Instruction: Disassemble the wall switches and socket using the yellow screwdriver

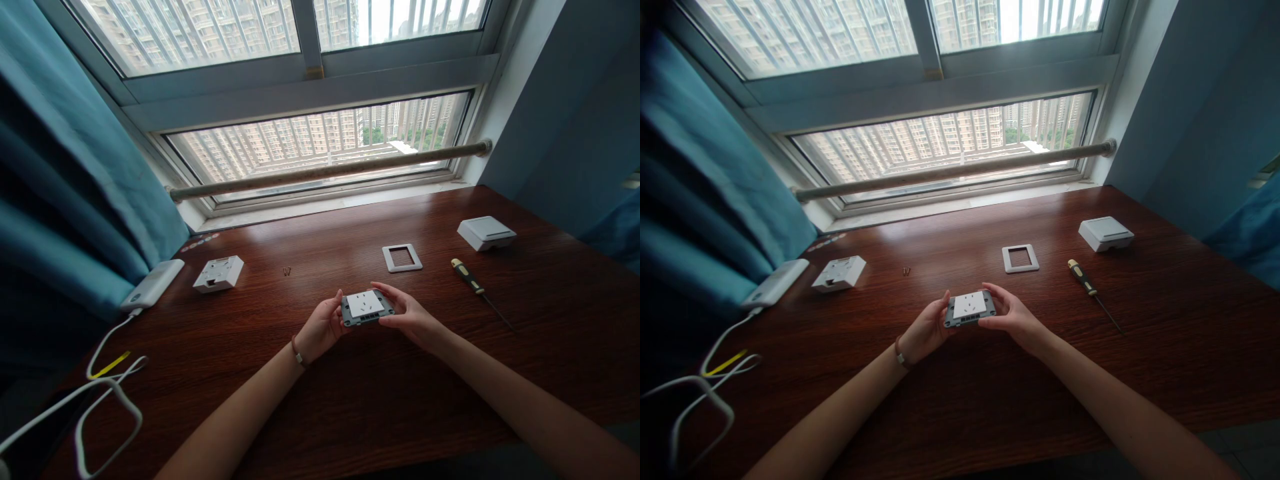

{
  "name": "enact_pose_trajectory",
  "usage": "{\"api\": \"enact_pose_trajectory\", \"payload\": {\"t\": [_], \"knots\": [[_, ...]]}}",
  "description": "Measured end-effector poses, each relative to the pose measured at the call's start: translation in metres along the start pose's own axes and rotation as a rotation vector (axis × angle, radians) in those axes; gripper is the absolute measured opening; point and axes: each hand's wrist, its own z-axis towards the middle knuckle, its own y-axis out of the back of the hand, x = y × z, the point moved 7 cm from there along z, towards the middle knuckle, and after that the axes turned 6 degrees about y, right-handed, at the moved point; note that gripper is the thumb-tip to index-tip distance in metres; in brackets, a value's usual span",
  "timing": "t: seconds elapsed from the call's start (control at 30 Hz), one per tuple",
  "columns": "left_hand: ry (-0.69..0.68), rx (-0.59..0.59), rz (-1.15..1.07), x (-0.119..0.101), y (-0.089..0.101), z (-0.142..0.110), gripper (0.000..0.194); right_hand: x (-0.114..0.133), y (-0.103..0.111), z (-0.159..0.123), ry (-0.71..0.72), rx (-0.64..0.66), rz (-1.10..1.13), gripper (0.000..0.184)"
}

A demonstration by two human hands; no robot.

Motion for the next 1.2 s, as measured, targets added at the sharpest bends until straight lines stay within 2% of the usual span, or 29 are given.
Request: {"api": "enact_pose_trajectory", "payload": {"t": [0.1, 0.2, 0.43, 0.6, 0.83, 1.1, 1.13, 1.2], "knots": [[-0.112, -0.061, 0.065, -0.006, 0.003, -0.001, 0.032, -0.005, 0.006, 0.004, 0.022, -0.024, -0.048, 0.069], [-0.184, -0.165, 0.163, -0.010, 0.011, -0.001, 0.034, -0.005, 0.012, 0.008, 0.056, 0.004, -0.161, 0.081], [-0.201, -0.277, 0.413, -0.012, 0.020, -0.001, 0.046, 0.012, 0.014, 0.010, 0.268, 0.149, -0.813, 0.089], [-0.250, -0.418, 0.494, -0.016, 0.028, -0.002, 0.047, 0.015, 0.017, 0.010, 0.326, 0.194, -1.040, 0.092], [-0.318, -0.364, 0.555, -0.018, 0.024, -0.002, 0.049, 0.017, 0.023, 0.014, 0.314, 0.231, -1.143, 0.094], [-0.280, -0.339, 0.524, -0.017, 0.022, -0.001, 0.051, 0.020, 0.023, 0.014, 0.288, 0.320, -1.183, 0.099], [-0.270, -0.345, 0.517, -0.017, 0.022, -0.001, 0.052, 0.023, 0.024, 0.015, 0.298, 0.318, -1.186, 0.095], [-0.254, -0.355, 0.510, -0.016, 0.023, -0.001, 0.052, 0.034, 0.032, 0.018, 0.358, 0.240, -1.223, 0.077]]}}
